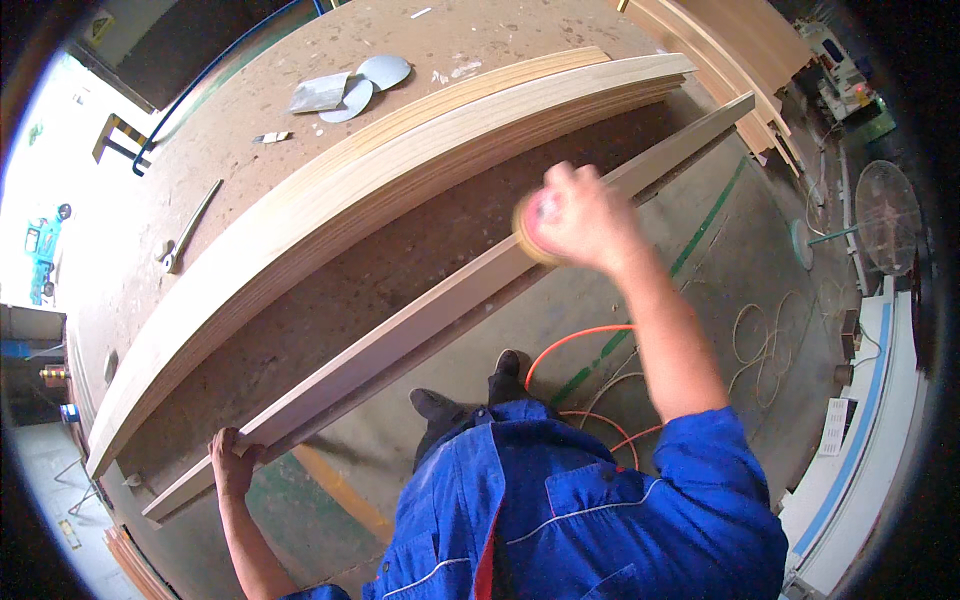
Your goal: The person uses a circular pneumatic sander to smooth the surface of several stacked wooden boards, moving the tool along the edges and apply glue from a small bottle to specific points.
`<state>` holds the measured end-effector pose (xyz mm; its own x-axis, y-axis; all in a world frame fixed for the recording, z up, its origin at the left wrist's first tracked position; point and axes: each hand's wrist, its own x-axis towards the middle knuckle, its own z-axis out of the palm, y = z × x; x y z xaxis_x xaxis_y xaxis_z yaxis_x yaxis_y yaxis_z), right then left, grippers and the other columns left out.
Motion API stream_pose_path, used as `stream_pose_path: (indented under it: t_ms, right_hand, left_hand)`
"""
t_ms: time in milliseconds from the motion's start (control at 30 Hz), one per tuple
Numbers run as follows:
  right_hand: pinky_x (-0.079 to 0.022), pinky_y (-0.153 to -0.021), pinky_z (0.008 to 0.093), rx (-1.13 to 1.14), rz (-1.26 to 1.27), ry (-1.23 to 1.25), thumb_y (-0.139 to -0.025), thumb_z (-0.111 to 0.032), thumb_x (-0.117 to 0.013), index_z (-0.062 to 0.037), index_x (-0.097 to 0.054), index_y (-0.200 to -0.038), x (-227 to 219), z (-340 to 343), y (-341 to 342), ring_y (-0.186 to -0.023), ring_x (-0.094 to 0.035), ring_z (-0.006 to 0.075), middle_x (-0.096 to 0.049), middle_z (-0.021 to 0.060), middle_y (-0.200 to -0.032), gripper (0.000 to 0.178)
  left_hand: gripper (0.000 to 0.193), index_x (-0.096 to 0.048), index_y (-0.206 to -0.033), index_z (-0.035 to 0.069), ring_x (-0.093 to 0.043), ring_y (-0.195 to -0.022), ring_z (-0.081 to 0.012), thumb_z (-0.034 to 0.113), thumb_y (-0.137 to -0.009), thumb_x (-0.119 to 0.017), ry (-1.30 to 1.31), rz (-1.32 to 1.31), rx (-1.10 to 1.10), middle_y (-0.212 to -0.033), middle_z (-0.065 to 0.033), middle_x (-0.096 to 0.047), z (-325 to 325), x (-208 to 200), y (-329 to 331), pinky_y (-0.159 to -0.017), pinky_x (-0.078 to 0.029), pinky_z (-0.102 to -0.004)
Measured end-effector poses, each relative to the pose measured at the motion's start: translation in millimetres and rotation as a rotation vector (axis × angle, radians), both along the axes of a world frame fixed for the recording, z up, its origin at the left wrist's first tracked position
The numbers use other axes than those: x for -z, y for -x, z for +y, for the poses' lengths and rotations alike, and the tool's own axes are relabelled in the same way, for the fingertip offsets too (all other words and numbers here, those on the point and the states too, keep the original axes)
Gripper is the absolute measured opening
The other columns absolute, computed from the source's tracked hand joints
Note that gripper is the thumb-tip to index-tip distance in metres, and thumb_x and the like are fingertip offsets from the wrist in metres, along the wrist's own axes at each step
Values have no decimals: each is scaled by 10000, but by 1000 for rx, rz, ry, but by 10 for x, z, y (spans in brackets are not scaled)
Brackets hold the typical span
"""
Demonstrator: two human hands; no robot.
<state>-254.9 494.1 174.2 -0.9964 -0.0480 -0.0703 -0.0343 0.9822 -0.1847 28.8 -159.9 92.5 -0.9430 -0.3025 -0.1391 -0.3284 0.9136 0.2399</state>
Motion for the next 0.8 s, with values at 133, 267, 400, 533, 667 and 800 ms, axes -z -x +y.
stream_pose_path:
  t_ms: [133, 267, 400, 533, 667, 800]
  right_hand:
    - [-657, -747, 531, -374, -40, 77, -1027, -274, -569, -25, -673, -1185, -89, -1377, -644, -918, -771, 374, -708, 262, -1083, 313]
    - [-628, -739, 459, -584, 58, 82, -1005, -276, -613, -60, -669, -1198, 102, -2620, -1219, -951, -768, 345, -698, 208, -1096, 295]
    - [-627, -793, 453, -747, 162, 221, -969, -327, -680, -63, -665, -1195, 190, -2978, -1520, -903, -746, 332, -680, 197, -1086, 348]
    - [-634, -723, 520, -636, 129, 475, -868, -368, -786, -86, -673, -1209, 170, -2345, -1630, -886, -766, 383, -691, 193, -1102, 457]
    - [-630, -831, 555, -360, 152, 467, -843, -363, -843, -88, -637, -1240, 226, -1309, -1622, -977, -740, 438, -697, 202, -1164, 525]
    - [-596, -886, 549, -35, 110, 343, -819, -210, -812, -130, -606, -1271, 391, -498, -1816, -1072, -710, 442, -681, 189, -1198, 502]
  left_hand:
    - [512, -675, -1075, 59, -621, -1103, -397, 203, -669, -952, -4, 9, 55, -1097, -133, -690, -72, 50, 9, -1006, -475, -485]
    - [499, -676, -1062, 62, -624, -1106, -391, 222, -675, -946, 1, -18, 80, -1087, -130, -688, -51, 16, 94, -1019, -465, -478]
    - [460, -664, -993, 53, -626, -1083, -395, 218, -666, -943, -14, -8, 116, -1062, -128, -682, -124, 45, 104, -1000, -468, -477]
    - [429, -673, -937, 26, -649, -967, -418, 201, -661, -952, -14, -15, 118, -955, -168, -686, 22, -78, 81, -887, -529, -493]
    - [420, -696, -957, 20, -686, -958, -432, 238, -699, -944, -74, 24, 162, -952, -194, -715, 285, -89, 213, -841, -556, -529]
    - [466, -717, -996, 26, -679, -1112, -408, 367, -755, -923, 23, -85, 196, -1033, -189, -737, 1207, -326, 643, -1004, -501, -523]
